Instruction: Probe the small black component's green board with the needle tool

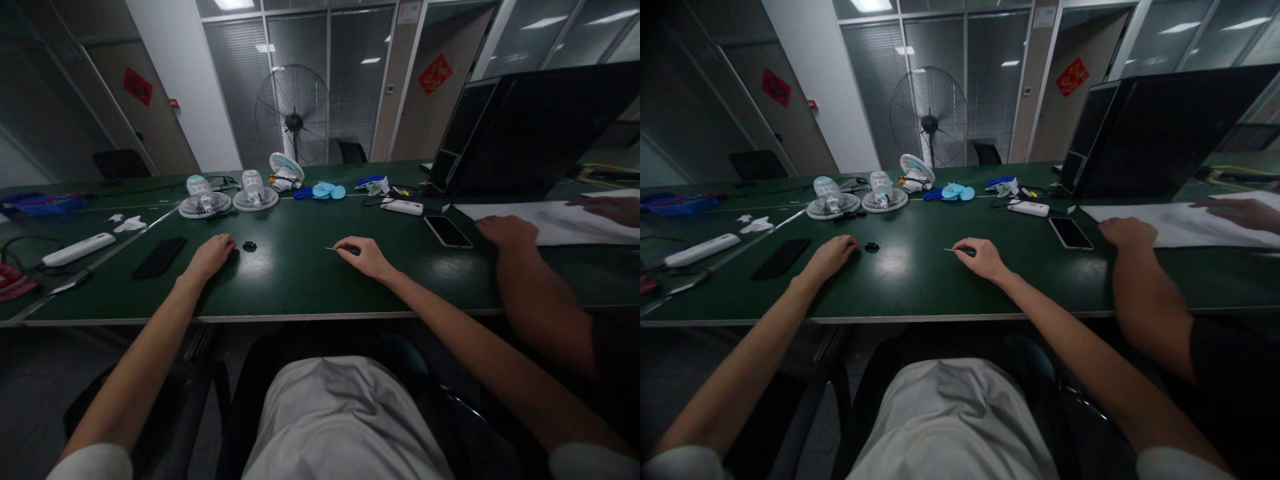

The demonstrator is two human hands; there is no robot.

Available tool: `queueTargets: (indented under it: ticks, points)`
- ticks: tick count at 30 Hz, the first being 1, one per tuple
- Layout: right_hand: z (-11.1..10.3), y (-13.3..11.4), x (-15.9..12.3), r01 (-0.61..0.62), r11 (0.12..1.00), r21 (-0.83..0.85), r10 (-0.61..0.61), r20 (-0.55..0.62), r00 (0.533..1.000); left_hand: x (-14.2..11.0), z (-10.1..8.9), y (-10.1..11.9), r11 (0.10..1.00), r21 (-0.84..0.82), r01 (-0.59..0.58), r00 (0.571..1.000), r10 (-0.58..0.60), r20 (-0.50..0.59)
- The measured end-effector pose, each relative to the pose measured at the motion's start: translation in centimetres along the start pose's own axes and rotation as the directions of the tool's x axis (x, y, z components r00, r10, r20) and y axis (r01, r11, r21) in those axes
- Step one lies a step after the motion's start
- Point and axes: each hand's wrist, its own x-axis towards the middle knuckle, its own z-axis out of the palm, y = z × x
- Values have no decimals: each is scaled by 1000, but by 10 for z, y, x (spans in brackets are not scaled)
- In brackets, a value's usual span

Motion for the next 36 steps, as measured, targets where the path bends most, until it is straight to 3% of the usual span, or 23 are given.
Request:
queueTargets:
  ticks: [9,19,29,36]
  points:
    - [1,2,0,-3,1000,-15,3,22,1000,0,-4,5,997,-62,41,990,-49,-131]
    - [3,5,0,10,1000,-30,-9,12,1000,2,4,-1,984,-174,23,987,-50,-151]
    - [1,1,0,0,1000,-26,1,21,1000,7,14,-16,989,-115,88,981,-106,-164]
    - [1,0,1,-1,1000,-16,2,38,999,5,11,-11,999,-44,29,988,-35,-148]
